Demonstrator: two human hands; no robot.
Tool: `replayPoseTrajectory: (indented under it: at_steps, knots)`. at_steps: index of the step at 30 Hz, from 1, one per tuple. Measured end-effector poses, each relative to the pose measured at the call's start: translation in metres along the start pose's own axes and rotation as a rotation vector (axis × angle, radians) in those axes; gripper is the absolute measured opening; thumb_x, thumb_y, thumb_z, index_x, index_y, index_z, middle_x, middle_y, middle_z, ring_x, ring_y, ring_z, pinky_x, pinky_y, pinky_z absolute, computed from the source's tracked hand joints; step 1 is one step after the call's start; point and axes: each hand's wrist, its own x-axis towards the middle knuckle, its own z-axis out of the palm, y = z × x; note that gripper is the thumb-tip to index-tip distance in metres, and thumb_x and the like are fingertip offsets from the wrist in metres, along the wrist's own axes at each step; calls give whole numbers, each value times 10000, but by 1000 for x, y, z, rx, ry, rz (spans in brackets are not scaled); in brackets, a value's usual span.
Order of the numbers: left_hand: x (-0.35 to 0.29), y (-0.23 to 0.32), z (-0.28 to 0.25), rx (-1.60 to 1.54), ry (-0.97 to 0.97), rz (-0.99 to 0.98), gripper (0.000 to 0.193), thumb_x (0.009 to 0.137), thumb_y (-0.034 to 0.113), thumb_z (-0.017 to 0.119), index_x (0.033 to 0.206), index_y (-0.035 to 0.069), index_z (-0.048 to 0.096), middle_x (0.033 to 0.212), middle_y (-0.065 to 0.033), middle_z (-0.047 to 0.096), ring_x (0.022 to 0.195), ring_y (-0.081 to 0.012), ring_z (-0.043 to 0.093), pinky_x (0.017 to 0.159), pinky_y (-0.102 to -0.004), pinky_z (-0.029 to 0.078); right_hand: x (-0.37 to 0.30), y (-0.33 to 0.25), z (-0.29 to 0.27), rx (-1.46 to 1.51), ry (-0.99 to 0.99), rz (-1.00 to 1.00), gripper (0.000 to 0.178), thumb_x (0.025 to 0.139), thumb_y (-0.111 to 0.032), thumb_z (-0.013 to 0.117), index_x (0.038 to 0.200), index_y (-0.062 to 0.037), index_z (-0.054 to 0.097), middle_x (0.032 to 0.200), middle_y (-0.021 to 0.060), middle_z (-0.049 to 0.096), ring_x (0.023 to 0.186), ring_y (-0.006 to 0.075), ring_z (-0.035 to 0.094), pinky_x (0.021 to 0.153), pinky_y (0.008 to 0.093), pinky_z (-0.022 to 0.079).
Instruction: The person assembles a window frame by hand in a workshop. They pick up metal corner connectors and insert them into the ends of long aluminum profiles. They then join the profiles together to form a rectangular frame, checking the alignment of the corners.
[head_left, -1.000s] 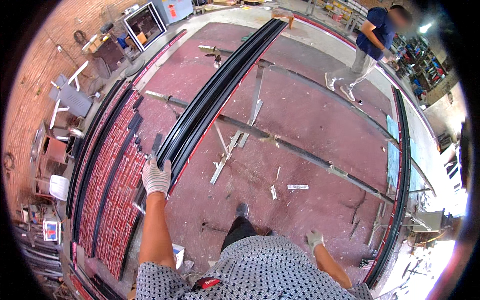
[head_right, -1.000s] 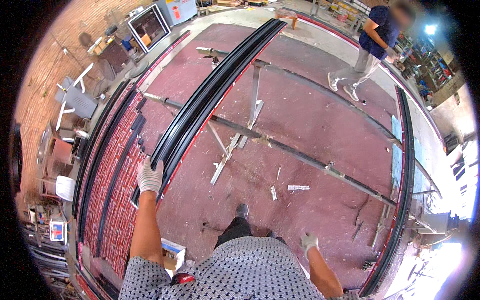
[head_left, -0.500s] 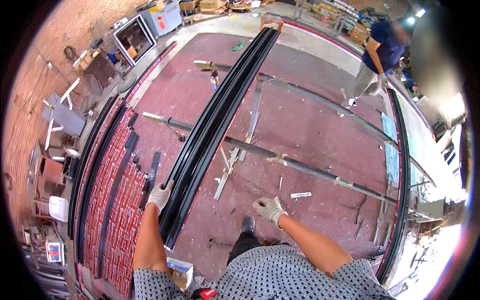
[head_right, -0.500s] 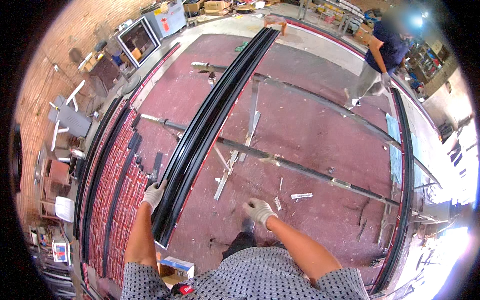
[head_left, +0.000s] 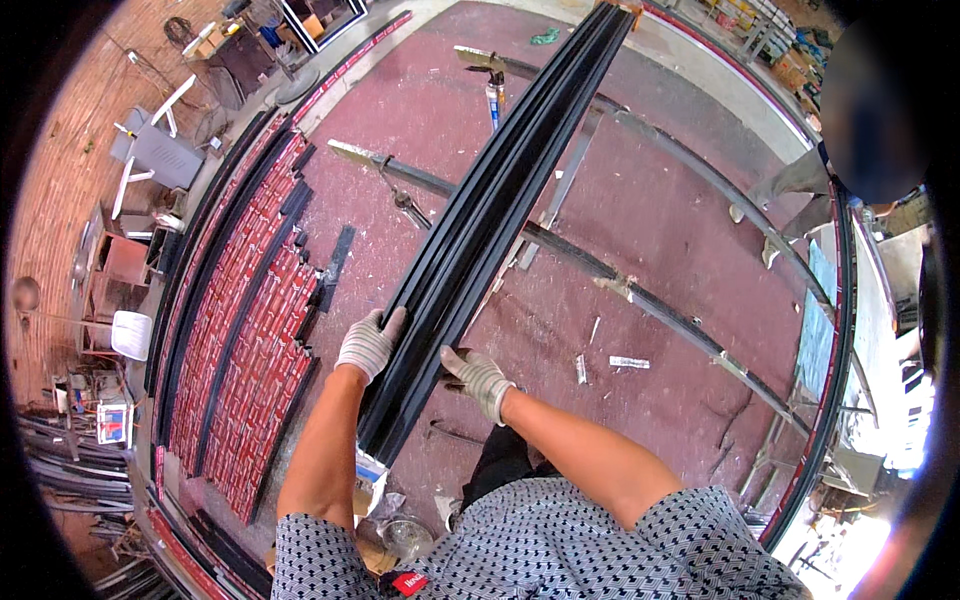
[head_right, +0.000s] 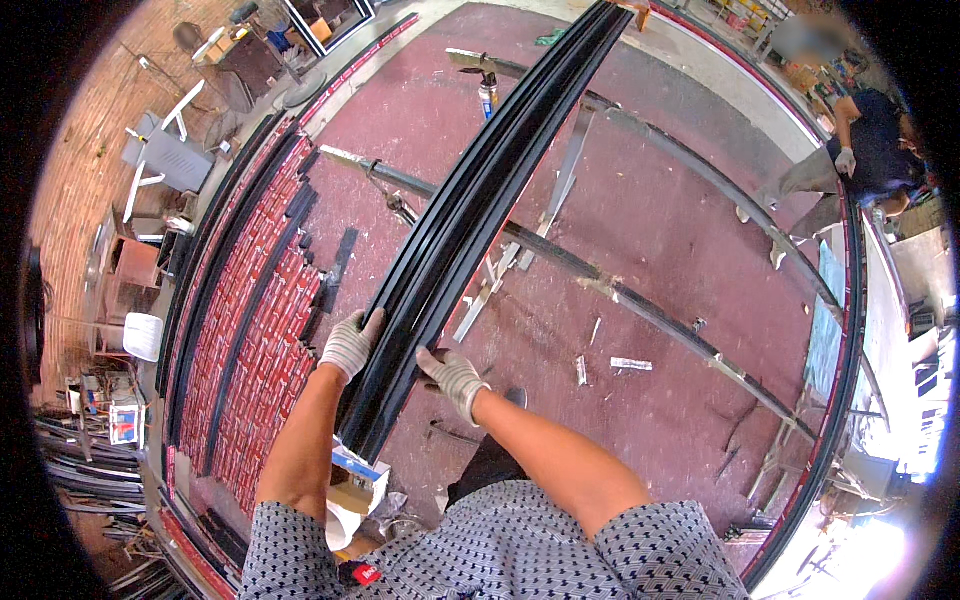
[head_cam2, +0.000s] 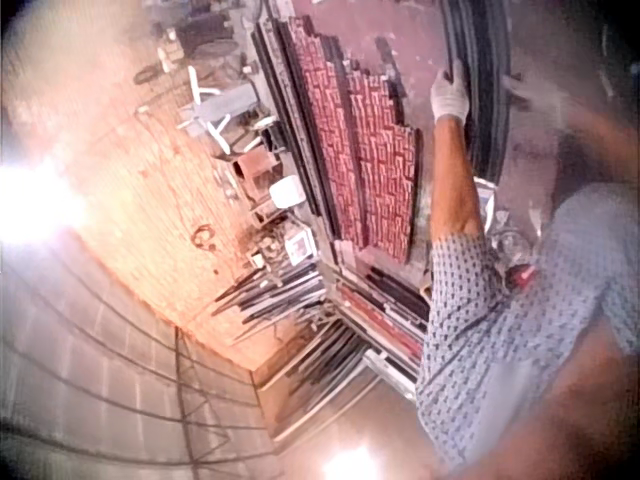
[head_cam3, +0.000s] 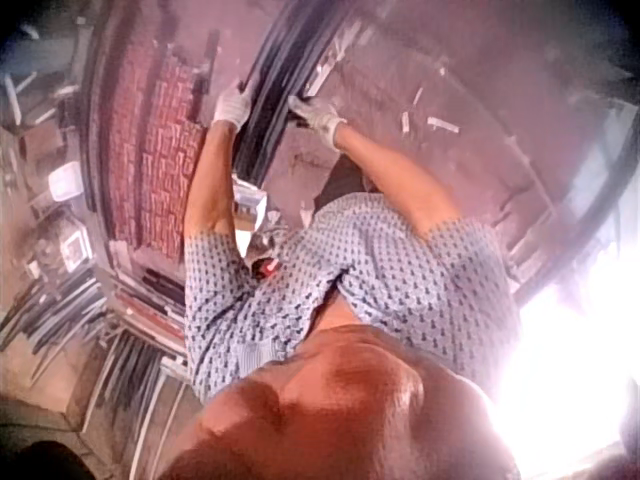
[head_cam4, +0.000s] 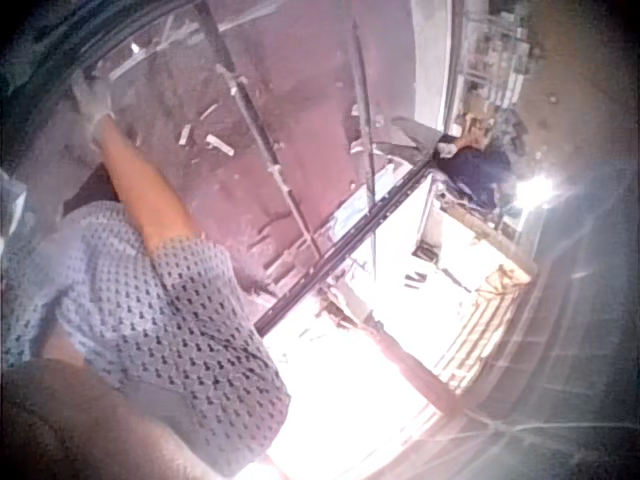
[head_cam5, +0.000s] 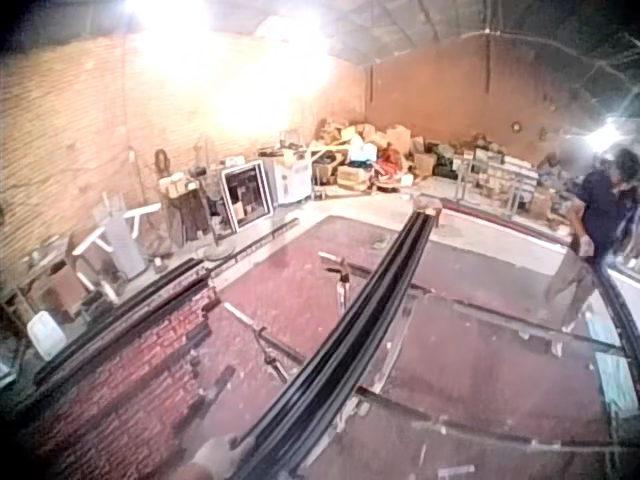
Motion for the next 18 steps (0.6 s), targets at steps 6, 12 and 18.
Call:
replayPoseTrajectory:
  at_steps: [6,12,18]
  knots:
    - [-1,8,2,71,29,10,673,919,584,457,1152,-29,609,1042,-314,637,1050,-434,607,910,-458,468,-9,3,0,-120,211,-29,585,865,-453,699,1157,43,594,1015,105,657,869,200,626,762,345,538]
    - [-7,12,4,120,111,14,651,920,575,464,1102,-28,629,989,-311,647,1001,-437,622,881,-461,476,-39,-1,-21,-273,262,-29,784,850,-530,679,1262,107,483,1124,159,610,991,238,625,789,359,559]
    - [-22,21,2,229,137,11,692,914,612,426,1128,-18,617,980,-317,643,988,-444,621,877,-478,477,-57,15,-27,-159,490,-49,822,882,-633,560,1298,72,480,1149,153,593,1014,246,565,915,362,462]
